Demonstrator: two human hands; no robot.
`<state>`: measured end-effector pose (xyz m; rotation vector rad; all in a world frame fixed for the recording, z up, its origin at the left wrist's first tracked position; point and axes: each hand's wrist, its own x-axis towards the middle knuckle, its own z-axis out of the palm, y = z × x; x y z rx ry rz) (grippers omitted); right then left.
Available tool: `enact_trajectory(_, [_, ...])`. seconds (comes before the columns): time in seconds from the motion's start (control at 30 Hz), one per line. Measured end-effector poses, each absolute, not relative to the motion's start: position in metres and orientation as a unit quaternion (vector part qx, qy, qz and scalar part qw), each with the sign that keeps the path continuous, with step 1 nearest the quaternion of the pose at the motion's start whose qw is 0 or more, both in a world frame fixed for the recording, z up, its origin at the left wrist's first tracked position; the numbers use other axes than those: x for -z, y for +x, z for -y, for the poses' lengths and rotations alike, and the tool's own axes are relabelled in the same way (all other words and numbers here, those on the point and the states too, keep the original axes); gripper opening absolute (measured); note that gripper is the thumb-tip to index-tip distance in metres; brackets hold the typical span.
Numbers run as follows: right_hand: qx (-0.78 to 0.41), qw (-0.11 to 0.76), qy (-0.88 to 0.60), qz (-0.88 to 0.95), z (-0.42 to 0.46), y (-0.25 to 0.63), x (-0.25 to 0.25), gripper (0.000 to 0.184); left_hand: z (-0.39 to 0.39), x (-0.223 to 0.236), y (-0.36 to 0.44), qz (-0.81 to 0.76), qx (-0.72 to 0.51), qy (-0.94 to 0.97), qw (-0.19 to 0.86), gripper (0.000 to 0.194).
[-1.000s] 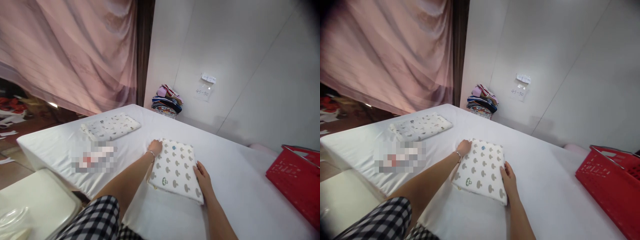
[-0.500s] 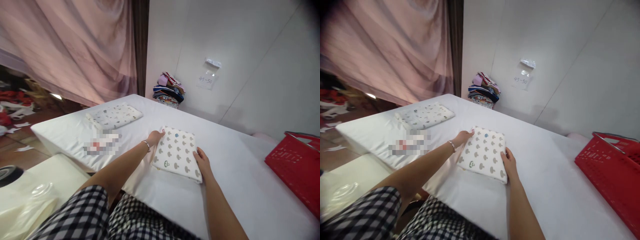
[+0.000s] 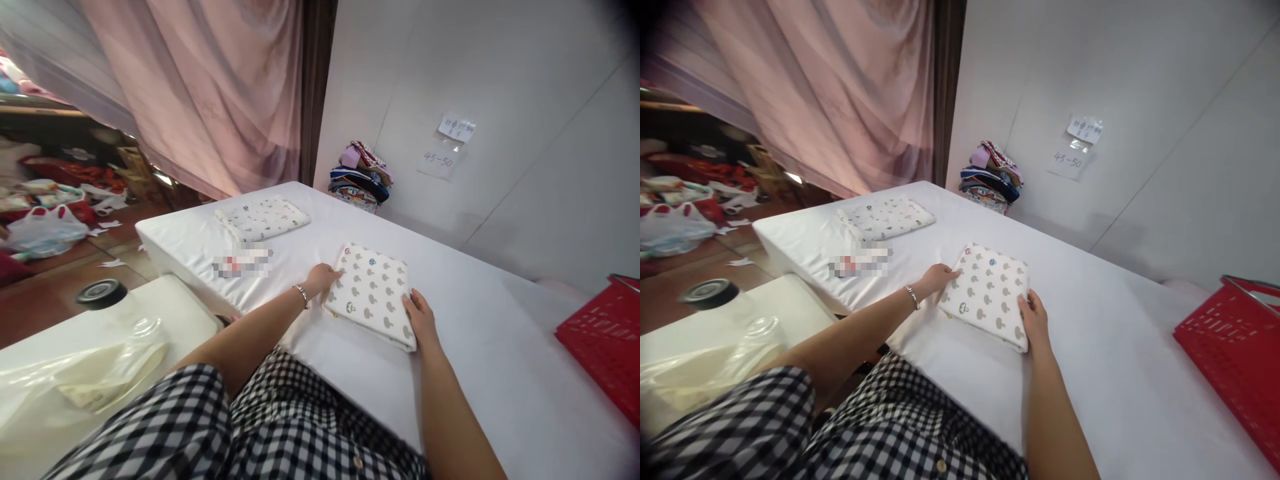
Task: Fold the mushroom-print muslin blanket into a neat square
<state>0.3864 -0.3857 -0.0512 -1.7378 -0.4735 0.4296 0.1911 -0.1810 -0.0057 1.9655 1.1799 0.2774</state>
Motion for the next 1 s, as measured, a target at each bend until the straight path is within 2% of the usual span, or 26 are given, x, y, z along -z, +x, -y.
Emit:
enact_trajectory(0.17, [-0.200,0.590,-0.749,0.225,0.386,0.388,0.051,0.074,0.182,0.010,0.186,-0.484,-0.112,0.776,0.388,0.032])
enact_trajectory(0.4, [-0.181,0.530,-0.794,0.235,0.389,0.383,0.041,0.078,0.194,0.011,0.175,-0.471,-0.094,0.779,0.403,0.057])
enact_trajectory(0.67, [-0.191,0.542,-0.785,0.233,0.392,0.385,0.028,0.085,0.197,0.018,0.182,-0.454,-0.090,0.795,0.393,0.043])
enact_trajectory(0.87, [-0.176,0.468,-0.828,0.255,0.392,0.389,0.033,0.076,0.197,0.020,0.180,-0.449,-0.081,0.807,0.374,0.040])
enact_trajectory(1.0, [-0.091,0.448,-0.838,0.299,0.392,0.380,0.026,0.065,0.203,0.009,0.177,-0.445,-0.058,0.829,0.333,0.043])
